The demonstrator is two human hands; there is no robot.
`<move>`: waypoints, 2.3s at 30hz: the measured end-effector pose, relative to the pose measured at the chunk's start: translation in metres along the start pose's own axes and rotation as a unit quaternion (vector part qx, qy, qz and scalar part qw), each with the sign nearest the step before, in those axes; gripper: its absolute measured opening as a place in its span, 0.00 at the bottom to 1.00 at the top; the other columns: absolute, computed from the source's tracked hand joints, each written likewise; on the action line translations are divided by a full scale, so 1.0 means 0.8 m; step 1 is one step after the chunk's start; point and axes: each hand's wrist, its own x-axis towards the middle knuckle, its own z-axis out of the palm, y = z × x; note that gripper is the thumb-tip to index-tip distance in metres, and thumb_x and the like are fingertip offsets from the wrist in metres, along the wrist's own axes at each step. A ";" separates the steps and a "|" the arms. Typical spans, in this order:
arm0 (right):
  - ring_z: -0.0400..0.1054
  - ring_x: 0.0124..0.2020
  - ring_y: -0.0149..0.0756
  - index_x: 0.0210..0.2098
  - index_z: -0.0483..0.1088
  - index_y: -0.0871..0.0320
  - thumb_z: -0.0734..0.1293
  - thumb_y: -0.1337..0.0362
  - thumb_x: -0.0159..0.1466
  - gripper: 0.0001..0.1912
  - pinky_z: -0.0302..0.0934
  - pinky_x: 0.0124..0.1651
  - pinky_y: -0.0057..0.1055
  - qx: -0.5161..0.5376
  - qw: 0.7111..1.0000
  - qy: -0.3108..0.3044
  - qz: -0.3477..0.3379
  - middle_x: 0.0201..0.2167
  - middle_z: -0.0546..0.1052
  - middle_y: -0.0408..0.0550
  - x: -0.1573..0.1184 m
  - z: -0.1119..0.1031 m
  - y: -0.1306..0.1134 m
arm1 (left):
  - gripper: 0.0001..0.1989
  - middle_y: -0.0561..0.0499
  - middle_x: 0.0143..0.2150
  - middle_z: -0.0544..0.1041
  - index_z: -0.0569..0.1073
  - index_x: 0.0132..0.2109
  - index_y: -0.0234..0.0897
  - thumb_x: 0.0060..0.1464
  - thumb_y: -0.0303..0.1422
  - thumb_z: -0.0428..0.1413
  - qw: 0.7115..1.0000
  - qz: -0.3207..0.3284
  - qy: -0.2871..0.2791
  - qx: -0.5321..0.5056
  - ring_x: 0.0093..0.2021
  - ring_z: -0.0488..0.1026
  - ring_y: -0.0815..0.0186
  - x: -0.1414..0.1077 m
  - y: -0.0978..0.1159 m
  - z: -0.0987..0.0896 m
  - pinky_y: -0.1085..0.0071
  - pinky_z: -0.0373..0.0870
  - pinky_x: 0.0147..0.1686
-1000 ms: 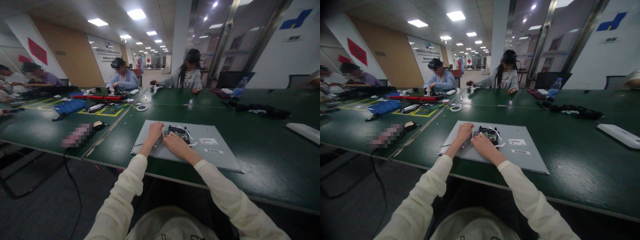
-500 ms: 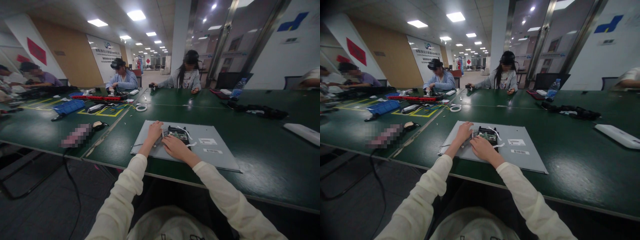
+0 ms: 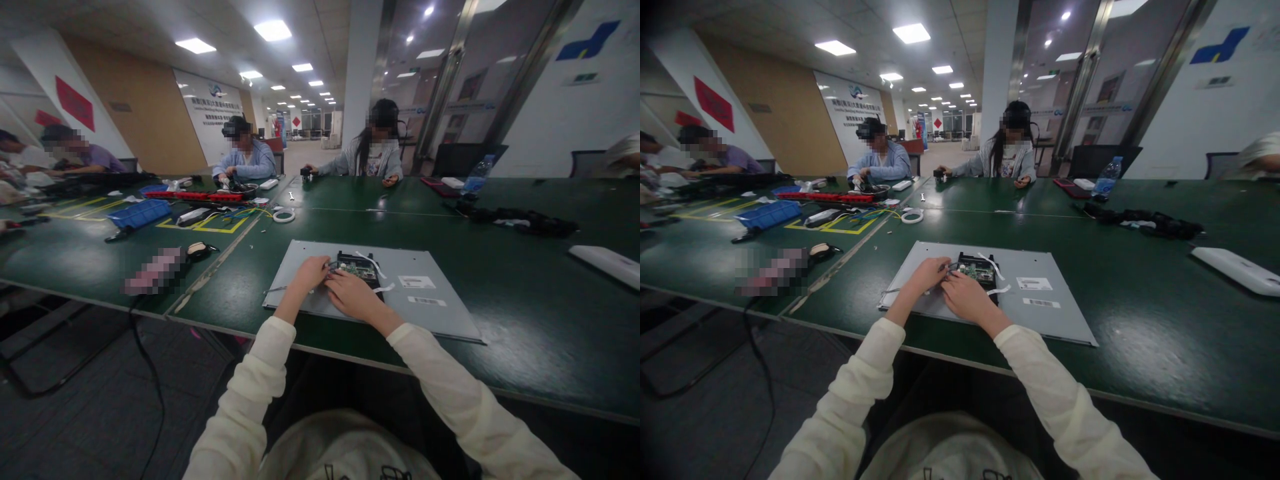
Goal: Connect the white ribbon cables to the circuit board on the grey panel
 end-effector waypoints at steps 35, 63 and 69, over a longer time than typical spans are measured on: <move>0.71 0.32 0.37 0.39 0.73 0.58 0.59 0.55 0.60 0.17 0.61 0.36 0.31 0.100 0.893 0.062 0.434 0.30 0.77 0.48 -0.123 -0.031 0.088 | 0.36 0.42 0.63 0.58 0.54 0.62 0.41 0.49 0.47 0.55 0.994 0.022 -0.098 -0.038 0.63 0.55 0.59 -0.021 -0.009 -0.009 0.60 0.49 0.60; 0.72 0.29 0.37 0.32 0.72 0.59 0.62 0.54 0.55 0.16 0.62 0.37 0.32 0.279 0.818 0.138 0.484 0.25 0.77 0.47 -0.126 -0.034 0.078 | 0.18 0.47 0.58 0.66 0.64 0.56 0.37 0.59 0.32 0.45 0.987 0.038 0.111 -0.111 0.58 0.62 0.63 -0.040 0.079 -0.023 0.62 0.58 0.58; 0.72 0.29 0.36 0.31 0.70 0.59 0.60 0.55 0.56 0.14 0.61 0.36 0.31 0.258 0.828 0.147 0.475 0.25 0.77 0.46 -0.124 -0.036 0.069 | 0.18 0.45 0.55 0.69 0.63 0.55 0.34 0.58 0.27 0.44 0.979 0.044 0.150 -0.130 0.55 0.65 0.62 -0.069 0.145 0.012 0.63 0.62 0.56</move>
